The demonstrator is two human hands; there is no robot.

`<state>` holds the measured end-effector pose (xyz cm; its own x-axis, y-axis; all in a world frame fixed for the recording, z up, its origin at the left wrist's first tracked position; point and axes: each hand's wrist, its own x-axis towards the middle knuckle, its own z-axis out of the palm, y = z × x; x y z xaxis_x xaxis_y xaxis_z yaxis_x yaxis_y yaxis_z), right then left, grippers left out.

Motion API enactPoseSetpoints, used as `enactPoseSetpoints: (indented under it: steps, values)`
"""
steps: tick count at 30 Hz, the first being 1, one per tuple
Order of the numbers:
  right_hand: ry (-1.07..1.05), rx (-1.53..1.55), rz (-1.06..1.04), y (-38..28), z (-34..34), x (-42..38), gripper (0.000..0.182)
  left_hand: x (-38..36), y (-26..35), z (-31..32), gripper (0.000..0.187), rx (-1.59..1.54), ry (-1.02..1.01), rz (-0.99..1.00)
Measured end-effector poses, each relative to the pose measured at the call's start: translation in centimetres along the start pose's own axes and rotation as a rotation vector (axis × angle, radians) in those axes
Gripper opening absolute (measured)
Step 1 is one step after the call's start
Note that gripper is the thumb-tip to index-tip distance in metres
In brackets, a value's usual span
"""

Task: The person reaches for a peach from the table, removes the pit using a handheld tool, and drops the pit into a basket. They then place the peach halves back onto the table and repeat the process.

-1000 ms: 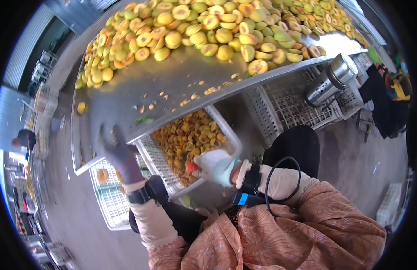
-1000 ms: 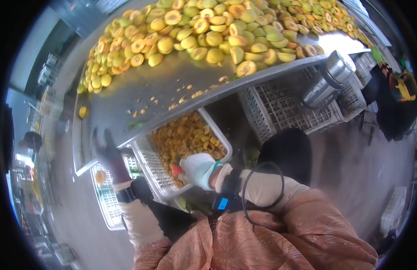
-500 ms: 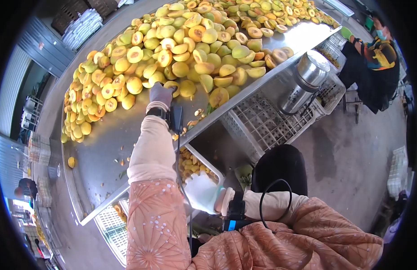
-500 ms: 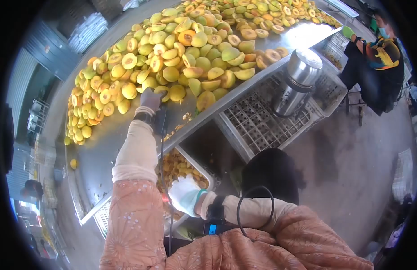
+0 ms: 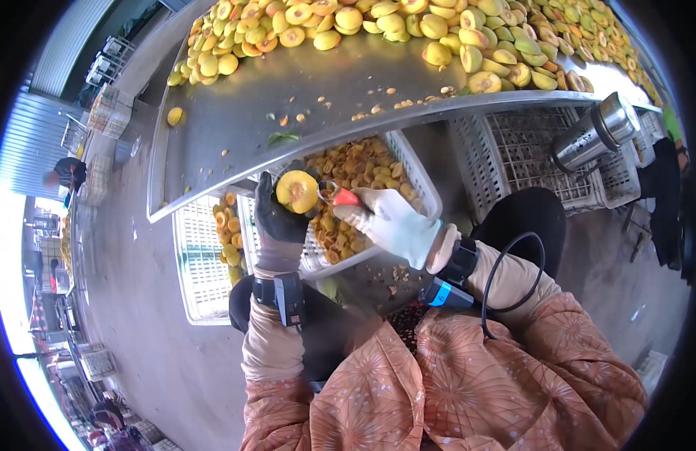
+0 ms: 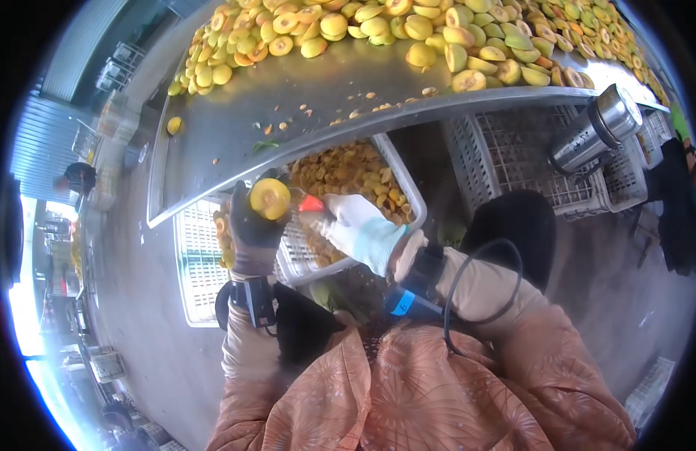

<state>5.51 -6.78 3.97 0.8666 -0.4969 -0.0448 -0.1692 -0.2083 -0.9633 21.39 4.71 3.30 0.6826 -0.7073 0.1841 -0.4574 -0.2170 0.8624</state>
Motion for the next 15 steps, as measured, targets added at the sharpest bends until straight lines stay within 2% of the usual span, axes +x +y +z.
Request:
enactPoseSetpoints:
  steps: [2, 3, 4, 6, 8, 10, 13, 15]
  values:
    - [-0.064, 0.058, 0.008, 0.0, 1.2, 0.2, 0.043, -0.9, 0.6, -0.2, 0.046, -0.33, 0.004, -0.118]
    - [-0.065, 0.05, 0.01, -0.1, 1.6, 0.3, 0.043, -1.1, 1.1, -0.2, 0.049, -0.496, 0.005, -0.174]
    - [-0.096, 0.008, 0.051, -0.3, 1.8, 0.5, 0.044, -1.3, 1.4, -0.1, 0.061, -0.661, 0.006, -0.23]
    - [-0.127, -0.042, 0.086, -0.3, 2.3, 0.9, 0.044, -1.3, 2.0, 0.5, 0.063, -0.692, 0.042, -0.224]
    - [-0.088, -0.091, 0.034, 0.5, 3.1, 1.4, 0.049, -0.8, 1.4, 0.8, 0.066, -0.717, 0.076, -0.224]
    - [-0.086, -0.069, 0.018, 0.9, 3.3, 1.6, 0.047, 0.0, -0.2, 1.5, 0.071, -1.104, 0.1, -0.44]
    - [-0.091, -0.031, 0.016, 1.1, 3.3, 1.8, 0.049, 0.0, -0.4, 2.5, 0.071, -1.207, 0.174, -0.506]
    - [-0.099, -0.015, 0.03, 1.1, 3.3, 1.9, 0.053, -0.2, -1.0, 2.7, 0.071, -1.155, 0.152, -0.472]
